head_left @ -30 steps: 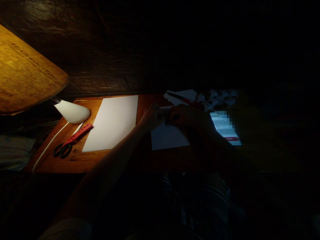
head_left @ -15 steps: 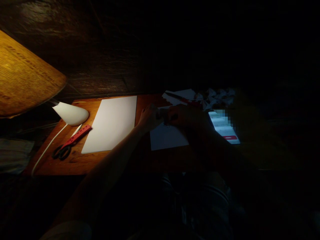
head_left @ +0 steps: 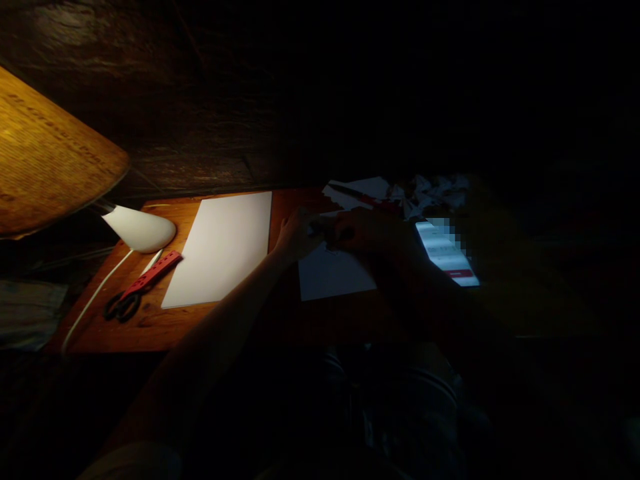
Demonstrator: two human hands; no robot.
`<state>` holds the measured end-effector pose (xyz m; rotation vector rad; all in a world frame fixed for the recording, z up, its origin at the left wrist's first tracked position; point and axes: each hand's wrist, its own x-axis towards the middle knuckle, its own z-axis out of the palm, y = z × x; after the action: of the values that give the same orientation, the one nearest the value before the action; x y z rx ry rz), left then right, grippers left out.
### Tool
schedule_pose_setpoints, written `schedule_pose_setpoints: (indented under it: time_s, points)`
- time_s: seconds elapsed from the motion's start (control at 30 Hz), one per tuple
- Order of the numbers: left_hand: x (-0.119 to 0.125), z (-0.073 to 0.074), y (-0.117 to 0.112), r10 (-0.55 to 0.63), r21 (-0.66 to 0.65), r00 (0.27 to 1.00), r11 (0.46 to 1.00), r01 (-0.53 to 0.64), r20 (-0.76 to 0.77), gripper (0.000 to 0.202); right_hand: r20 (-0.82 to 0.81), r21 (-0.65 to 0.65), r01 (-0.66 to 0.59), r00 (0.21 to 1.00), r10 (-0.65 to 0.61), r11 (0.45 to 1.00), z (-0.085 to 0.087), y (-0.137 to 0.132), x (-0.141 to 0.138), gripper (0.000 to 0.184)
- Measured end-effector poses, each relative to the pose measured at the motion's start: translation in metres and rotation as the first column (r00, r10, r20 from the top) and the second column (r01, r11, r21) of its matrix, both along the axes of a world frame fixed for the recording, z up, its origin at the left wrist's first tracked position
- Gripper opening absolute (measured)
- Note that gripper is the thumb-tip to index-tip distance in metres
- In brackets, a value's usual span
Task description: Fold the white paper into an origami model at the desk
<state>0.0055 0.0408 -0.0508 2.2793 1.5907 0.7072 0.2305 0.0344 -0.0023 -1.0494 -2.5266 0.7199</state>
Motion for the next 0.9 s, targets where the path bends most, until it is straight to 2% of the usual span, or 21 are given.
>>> schedule_pose_setpoints:
  time_s: [0.17,0.3,0.53,0.7,0.9]
  points:
    - [-0.002,0.0,0.001,-0.054,-0.012,0.997,0.998,0.055,0.052,0.016,0.009,0.007,-0.003,1.0,0.003,1.0,-0.005,0.002,0.001,0.007]
    - [-0.004,0.001,0.0,-0.058,0.03,0.995,0.998,0.055,0.086,0.014,-0.002,0.023,0.001,1.0,-0.001,1.0,-0.005,0.001,0.002,0.006]
    - [-0.004,0.003,0.0,-0.046,0.019,0.998,0.999,0.045,0.046,0.009,0.003,0.057,0.036,0.999,-0.036,0.998,-0.001,-0.004,0.002,0.018]
    - [-0.005,0.006,0.002,-0.047,-0.038,0.998,0.998,0.049,0.044,0.005,0.029,0.031,0.03,0.999,-0.031,0.999,-0.005,-0.001,0.002,0.013]
    - [-0.008,0.01,0.001,-0.089,-0.014,0.995,0.996,0.09,0.043,0.004,0.053,0.044,0.035,0.998,-0.038,0.998,-0.001,-0.003,0.001,0.007]
